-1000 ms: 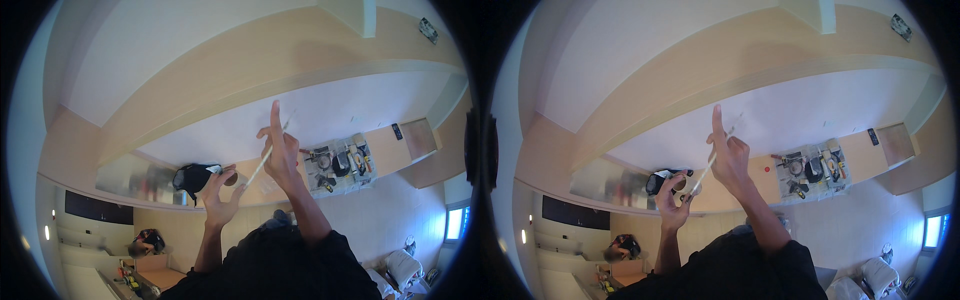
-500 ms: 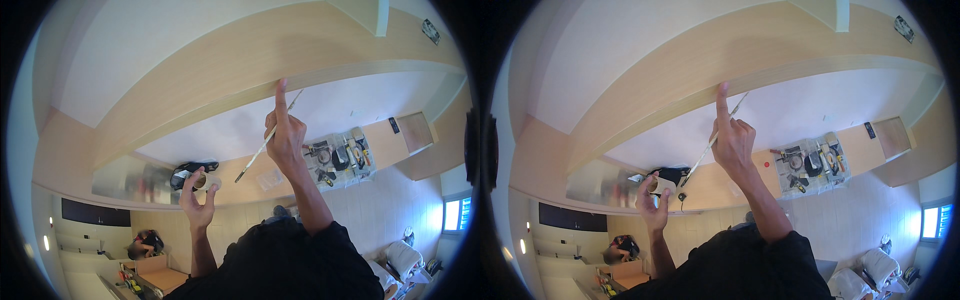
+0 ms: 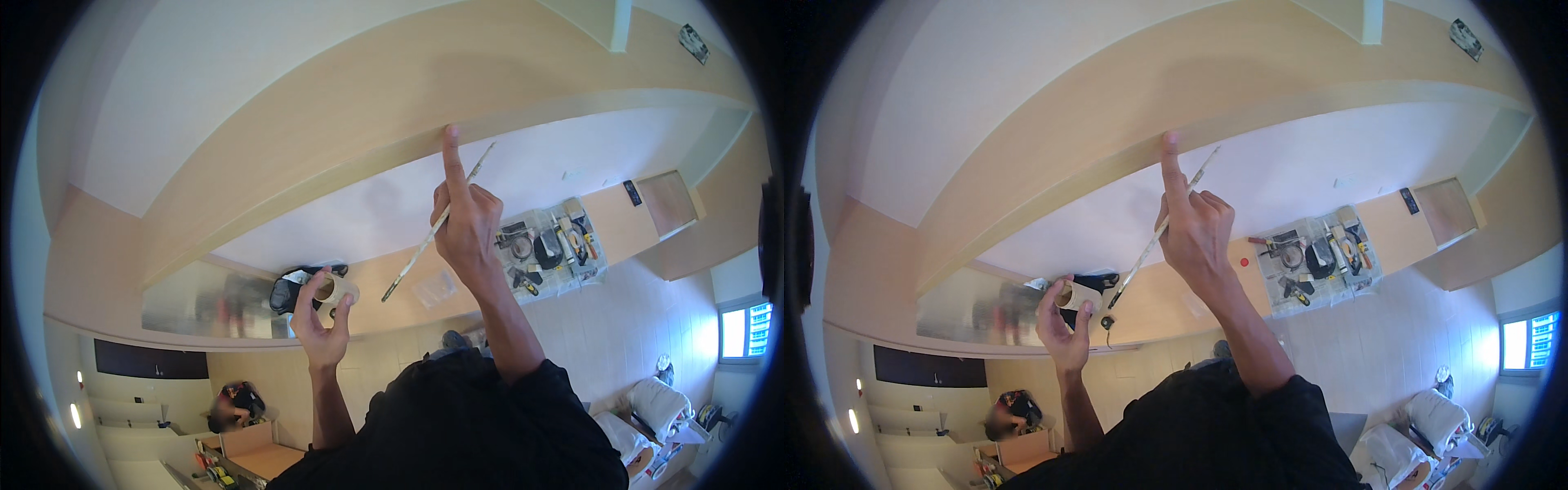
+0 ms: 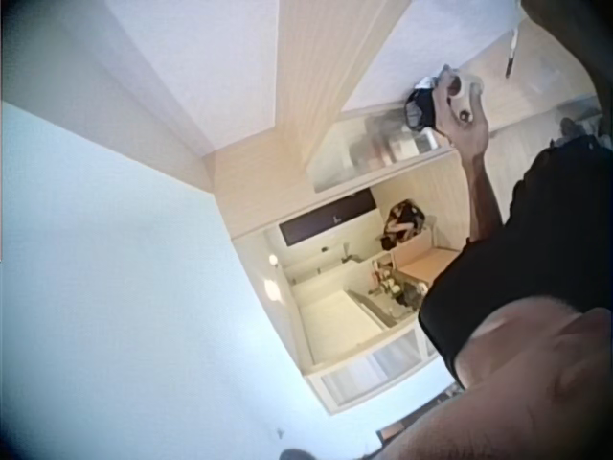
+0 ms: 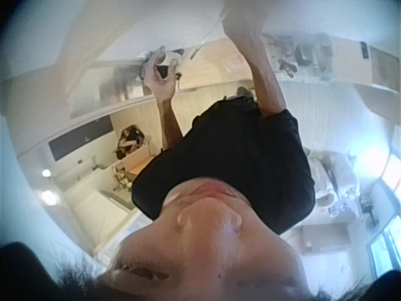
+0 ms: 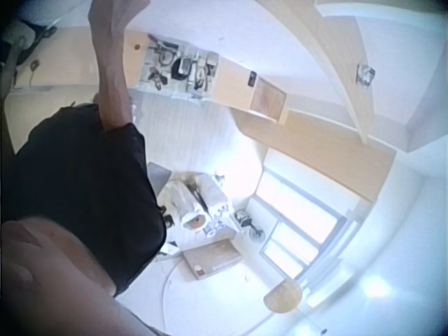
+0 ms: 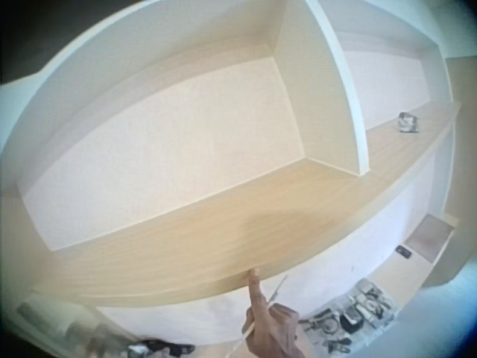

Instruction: The person paints a curved wooden beam using a small brush and a cup of paint. They repeatedly dip the brush into the cup and apply paint along the beam's edge, occasionally wiping the surface with a cloth. Another person is visible in the background working on a separate task.

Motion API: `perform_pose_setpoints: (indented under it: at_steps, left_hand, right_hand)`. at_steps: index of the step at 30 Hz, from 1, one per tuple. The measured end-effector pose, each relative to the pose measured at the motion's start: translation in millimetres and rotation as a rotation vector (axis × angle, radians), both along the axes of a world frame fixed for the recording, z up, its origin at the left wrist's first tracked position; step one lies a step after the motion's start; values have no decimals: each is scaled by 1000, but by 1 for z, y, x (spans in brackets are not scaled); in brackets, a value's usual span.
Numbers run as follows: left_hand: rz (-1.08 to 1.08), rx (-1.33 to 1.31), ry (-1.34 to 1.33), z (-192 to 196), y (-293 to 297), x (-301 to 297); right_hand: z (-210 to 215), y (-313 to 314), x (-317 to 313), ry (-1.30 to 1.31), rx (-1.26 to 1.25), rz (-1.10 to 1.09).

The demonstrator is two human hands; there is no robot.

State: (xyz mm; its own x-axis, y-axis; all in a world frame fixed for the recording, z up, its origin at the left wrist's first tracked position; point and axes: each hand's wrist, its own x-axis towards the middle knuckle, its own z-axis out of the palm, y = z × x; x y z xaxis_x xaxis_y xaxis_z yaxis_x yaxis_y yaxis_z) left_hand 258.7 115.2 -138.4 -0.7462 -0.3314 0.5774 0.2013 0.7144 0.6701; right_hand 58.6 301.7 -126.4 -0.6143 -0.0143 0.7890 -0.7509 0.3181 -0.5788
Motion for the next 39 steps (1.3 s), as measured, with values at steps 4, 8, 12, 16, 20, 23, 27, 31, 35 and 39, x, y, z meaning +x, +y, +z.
perform_pose_setpoints:
  at_steps: [4, 8, 12, 16, 20, 23, 27, 31, 35, 39]
  left_hand:
    - [-1, 26, -4, 1, 0, 1]
    - [12, 9, 14, 0, -2, 4]
    - [36, -12, 9, -1, -6, 9]
    - [64, 4, 9, 0, -9, 16]
    - [73, 5, -1, 2, -12, 20]
    - [79, -11, -1, 4, -15, 21]
    - [106, -34, -15, 7, -20, 21]
    - [110, -38, -14, 7, -23, 19]
    - [112, -12, -16, 7, -25, 19]
    - [119, -26, -17, 8, -27, 18]
  right_hand:
    - [2, -1, 5, 62, -126, 1]
    - [5, -1, 3, 144, -287, -178]
    - [11, -2, -10, 198, -382, -240]
    - [15, -4, -15, 197, -354, -301]
    - [13, -6, -16, 174, -319, -258]
    - [10, -11, -20, 187, -279, -253]
    - [8, -19, -28, 253, -295, -294]
    - [6, -23, -25, 265, -272, -259]
    - [4, -32, -10, 212, -253, -159]
    - [0, -38, 14, 161, -363, -34]
